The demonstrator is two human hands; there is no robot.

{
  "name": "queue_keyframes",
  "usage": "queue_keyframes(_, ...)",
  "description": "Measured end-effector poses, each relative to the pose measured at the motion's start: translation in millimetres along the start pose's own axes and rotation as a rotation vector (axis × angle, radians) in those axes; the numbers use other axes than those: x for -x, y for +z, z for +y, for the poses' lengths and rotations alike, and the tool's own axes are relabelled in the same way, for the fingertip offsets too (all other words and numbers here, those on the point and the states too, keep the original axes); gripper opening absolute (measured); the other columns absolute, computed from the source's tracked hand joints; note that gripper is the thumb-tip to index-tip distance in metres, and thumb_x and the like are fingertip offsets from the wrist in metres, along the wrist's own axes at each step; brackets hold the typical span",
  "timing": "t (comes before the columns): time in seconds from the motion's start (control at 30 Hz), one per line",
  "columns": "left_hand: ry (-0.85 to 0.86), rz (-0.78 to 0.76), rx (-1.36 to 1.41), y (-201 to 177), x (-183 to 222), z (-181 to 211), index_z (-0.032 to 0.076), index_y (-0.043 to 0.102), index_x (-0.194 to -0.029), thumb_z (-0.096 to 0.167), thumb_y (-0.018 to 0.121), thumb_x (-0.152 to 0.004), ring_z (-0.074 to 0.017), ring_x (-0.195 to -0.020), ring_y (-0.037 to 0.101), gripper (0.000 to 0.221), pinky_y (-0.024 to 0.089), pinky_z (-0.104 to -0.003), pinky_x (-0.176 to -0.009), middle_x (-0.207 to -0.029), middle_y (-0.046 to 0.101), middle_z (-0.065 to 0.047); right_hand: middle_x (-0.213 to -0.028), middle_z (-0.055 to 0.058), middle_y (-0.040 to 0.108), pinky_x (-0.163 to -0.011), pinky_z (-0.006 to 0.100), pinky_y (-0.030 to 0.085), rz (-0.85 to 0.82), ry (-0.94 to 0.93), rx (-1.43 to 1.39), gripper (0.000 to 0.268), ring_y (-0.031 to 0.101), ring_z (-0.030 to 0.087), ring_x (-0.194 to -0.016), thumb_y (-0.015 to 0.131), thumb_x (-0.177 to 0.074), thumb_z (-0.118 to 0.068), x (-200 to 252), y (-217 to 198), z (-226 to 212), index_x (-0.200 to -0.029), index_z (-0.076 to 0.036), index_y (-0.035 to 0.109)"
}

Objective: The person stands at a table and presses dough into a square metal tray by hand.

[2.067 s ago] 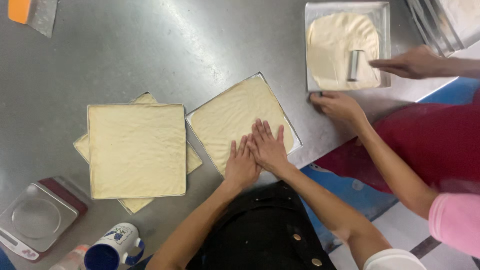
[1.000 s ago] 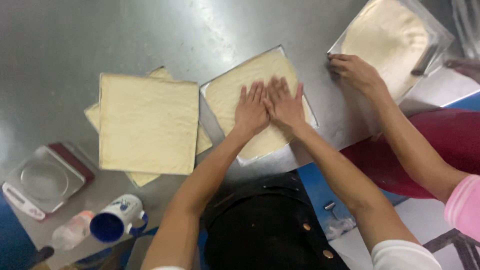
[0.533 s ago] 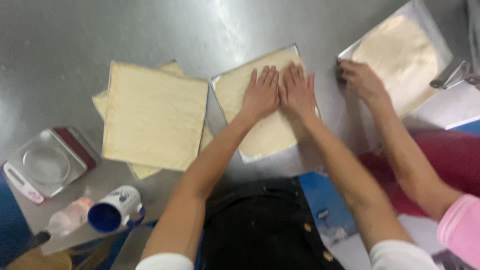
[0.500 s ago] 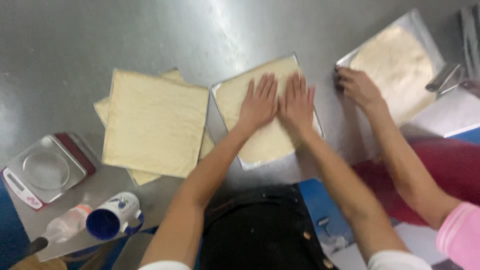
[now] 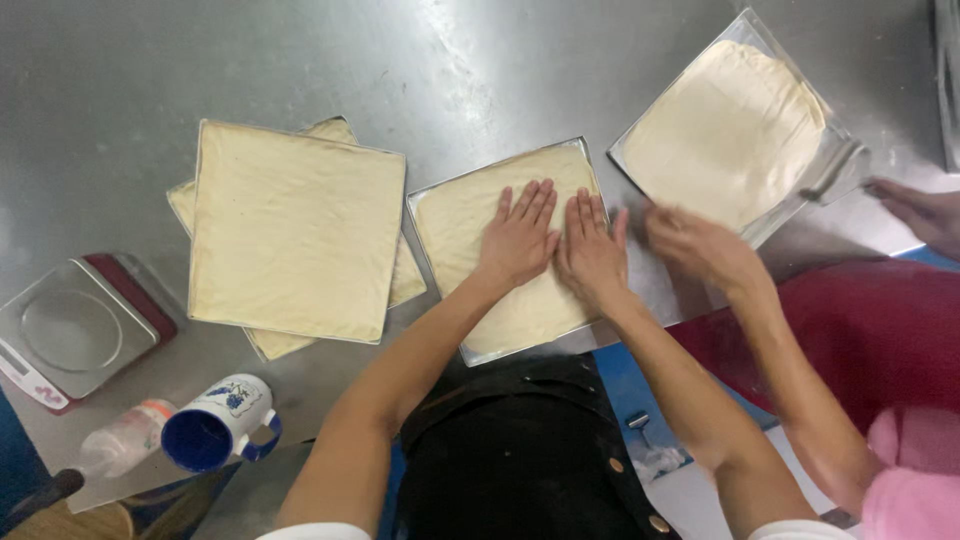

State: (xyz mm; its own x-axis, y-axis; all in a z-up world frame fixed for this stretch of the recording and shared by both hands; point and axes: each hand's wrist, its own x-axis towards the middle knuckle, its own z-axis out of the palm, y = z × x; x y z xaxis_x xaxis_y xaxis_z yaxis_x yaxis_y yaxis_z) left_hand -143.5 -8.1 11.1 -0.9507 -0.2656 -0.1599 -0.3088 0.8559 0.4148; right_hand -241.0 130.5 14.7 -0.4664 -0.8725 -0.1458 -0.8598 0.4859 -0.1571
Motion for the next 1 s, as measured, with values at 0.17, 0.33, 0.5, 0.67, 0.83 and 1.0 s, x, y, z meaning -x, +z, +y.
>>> queue_keyframes(0.17,0.063,0.073,-0.079,7.5,-17.3,-13.1,0.006,0.036,-0.157,0.034,0.041,-0.102,-0.0233,-0.155,0.023,0.062,0.013,-0.052,-0.126,-0.168,0.029,-0.008,-0.168,0.019,0.030,-0.123,0.066,0.012,-0.075,-0.047,0.059,0.065,0.028,0.033,-0.155,0.042,-0.102,-0.029,-10.2,5.4,14.2,-0.159,0.003,0.035)
queue_keyframes(0.33,0.072,0.026,-0.116,8.0,-28.4,-15.7,0.006,0.033,-0.158,0.034,0.041,-0.102,-0.0228,-0.155,0.023,0.064,0.014,-0.051,-0.125,-0.167,0.028,-0.006,-0.168,0.019,0.029,-0.121,0.065,0.014,-0.064,-0.090,0.027,0.069,0.025,0.031,-0.156,0.045,-0.097,-0.028,-35.4,2.9,24.8,-0.158,0.002,0.034)
queue_keyframes(0.5,0.041,0.062,-0.050,2.6,-23.7,-9.8,0.004,0.031,-0.159,0.034,0.041,-0.101,-0.0242,-0.156,0.023,0.066,0.013,-0.051,-0.126,-0.168,0.027,-0.008,-0.166,0.020,0.030,-0.119,0.063,0.016,-0.038,-0.114,0.013,0.070,0.027,0.031,-0.154,0.046,-0.094,-0.028,-55.1,-0.8,31.7,-0.157,0.002,0.035)
queue_keyframes(0.67,-0.016,-0.020,-0.030,-5.8,-32.2,-3.5,0.000,0.028,-0.160,0.037,0.038,-0.109,-0.0282,-0.158,0.022,0.064,0.014,-0.051,-0.129,-0.169,0.024,-0.013,-0.166,0.021,0.036,-0.127,0.046,0.030,0.145,0.010,-0.406,0.060,0.036,0.037,-0.152,0.045,-0.106,-0.021,-65.2,-6.4,49.1,-0.161,0.001,0.038)
queue_keyframes(0.83,0.031,0.142,0.032,-13.3,-18.4,-25.4,-0.004,0.028,-0.158,0.046,0.043,-0.101,-0.0307,-0.156,0.022,0.076,0.015,-0.048,-0.126,-0.167,0.024,-0.017,-0.134,0.023,0.056,-0.109,0.044,0.044,0.347,0.271,-0.440,0.042,0.054,0.039,-0.126,0.056,-0.102,-0.009,-3.4,0.0,27.1,-0.143,0.000,0.057)
queue_keyframes(1.0,0.017,0.007,-0.017,-1.7,-38.8,-18.2,-0.005,0.027,-0.158,0.045,0.041,-0.104,-0.0306,-0.158,0.017,0.075,0.014,-0.046,-0.127,-0.169,0.020,-0.019,-0.114,0.016,0.060,-0.096,0.042,0.049,0.423,0.278,-0.538,0.036,0.060,0.033,-0.108,0.055,-0.100,-0.002,-0.9,0.2,21.4,-0.133,-0.003,0.067)
